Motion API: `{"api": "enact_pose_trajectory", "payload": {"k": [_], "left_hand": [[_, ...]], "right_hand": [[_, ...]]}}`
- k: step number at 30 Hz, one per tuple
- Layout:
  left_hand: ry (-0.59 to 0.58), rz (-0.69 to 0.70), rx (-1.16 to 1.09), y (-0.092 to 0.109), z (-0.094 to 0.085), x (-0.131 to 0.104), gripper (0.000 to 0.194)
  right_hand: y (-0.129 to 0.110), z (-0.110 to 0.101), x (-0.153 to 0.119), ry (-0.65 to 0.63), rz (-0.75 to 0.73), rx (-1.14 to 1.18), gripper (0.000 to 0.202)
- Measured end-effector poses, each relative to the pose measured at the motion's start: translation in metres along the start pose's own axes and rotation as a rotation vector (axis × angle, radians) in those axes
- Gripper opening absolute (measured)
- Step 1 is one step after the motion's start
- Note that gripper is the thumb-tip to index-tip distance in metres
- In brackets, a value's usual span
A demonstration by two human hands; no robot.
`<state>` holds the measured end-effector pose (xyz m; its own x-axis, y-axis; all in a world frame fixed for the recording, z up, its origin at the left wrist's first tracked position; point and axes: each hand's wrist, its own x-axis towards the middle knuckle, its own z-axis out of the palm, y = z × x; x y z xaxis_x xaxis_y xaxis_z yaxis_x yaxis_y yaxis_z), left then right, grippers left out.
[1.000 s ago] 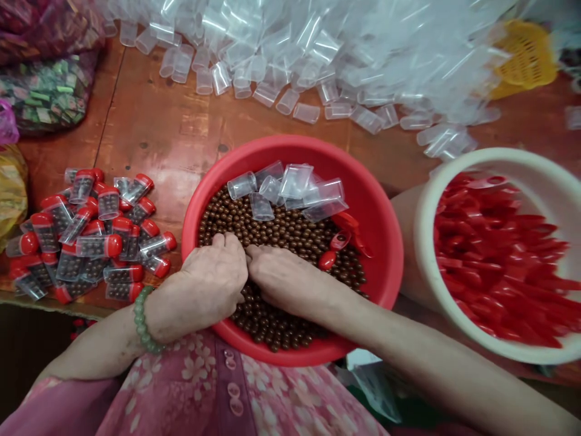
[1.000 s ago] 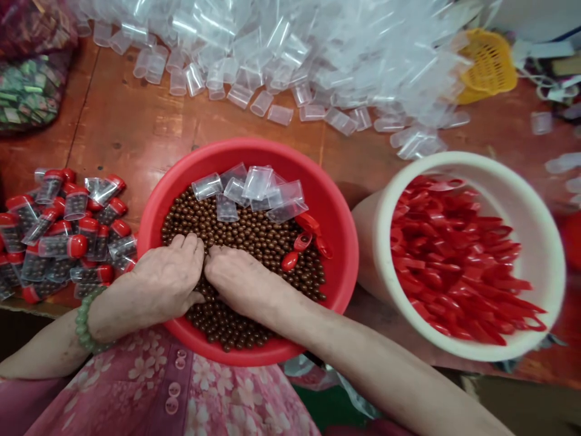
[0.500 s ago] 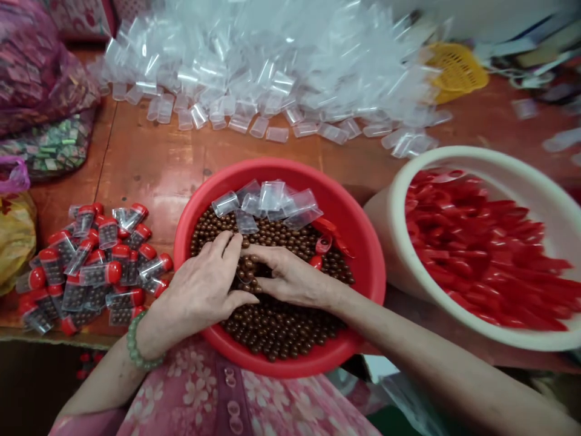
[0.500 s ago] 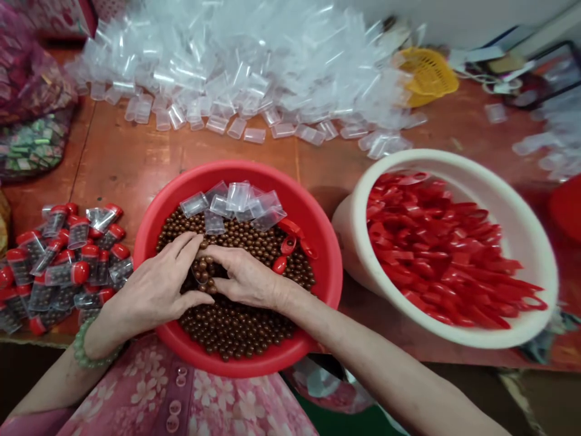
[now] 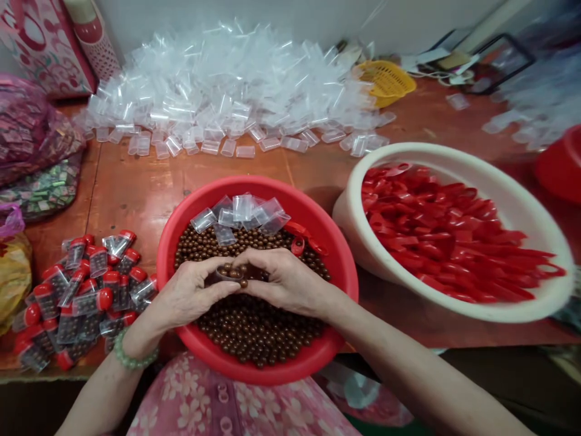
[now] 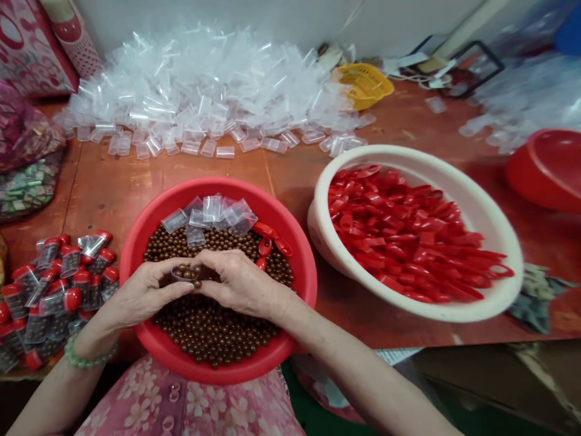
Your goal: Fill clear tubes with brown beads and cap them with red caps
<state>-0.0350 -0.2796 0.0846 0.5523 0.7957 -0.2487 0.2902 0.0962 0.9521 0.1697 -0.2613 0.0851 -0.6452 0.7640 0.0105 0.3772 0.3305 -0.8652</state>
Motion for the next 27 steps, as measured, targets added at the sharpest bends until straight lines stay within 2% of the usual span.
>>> {"api": "enact_pose_trajectory", "payload": {"k": [3,6,10,15,18,20,22,25,27], "left_hand": [[0.017,-0.047,-0.032,0.0,-0.001,0.0,0.031],[-0.017,-0.022,-0.047,-0.001,-0.002,0.0,0.032],[-0.05,-0.031,-0.031,0.0,-0.003,0.003,0.03],[-0.017,-0.053,-0.025,0.0,-0.004,0.005,0.027],[0.0,-0.054,-0.045,0.002,-0.003,0.006,0.024],[0.021,-0.063,-0.056,0.004,-0.004,0.006,0.021],[0.071,-0.079,-0.055,0.006,-0.004,0.005,0.021],[0.18,-0.079,-0.016,0.008,-0.005,0.002,0.023],[0.233,-0.055,0.002,0.009,-0.005,0.0,0.022]], "right_hand": [[-0.004,-0.002,0.0,0.08,-0.051,-0.071,0.024],[-0.007,-0.005,0.002,0.045,-0.205,-0.131,0.031],[-0.003,-0.005,0.005,0.006,-0.297,-0.149,0.024],[0.004,-0.003,0.002,0.12,-0.328,-0.133,0.006],[0.004,-0.003,-0.001,0.13,-0.314,-0.12,0.005],[0.0,-0.004,-0.004,0.081,-0.29,-0.137,0.008],[-0.006,-0.004,-0.008,-0.029,-0.264,-0.21,0.006],[-0.012,-0.005,-0.017,-0.237,-0.216,-0.441,0.005],[-0.012,-0.01,-0.024,-0.314,-0.194,-0.558,0.007]]}}
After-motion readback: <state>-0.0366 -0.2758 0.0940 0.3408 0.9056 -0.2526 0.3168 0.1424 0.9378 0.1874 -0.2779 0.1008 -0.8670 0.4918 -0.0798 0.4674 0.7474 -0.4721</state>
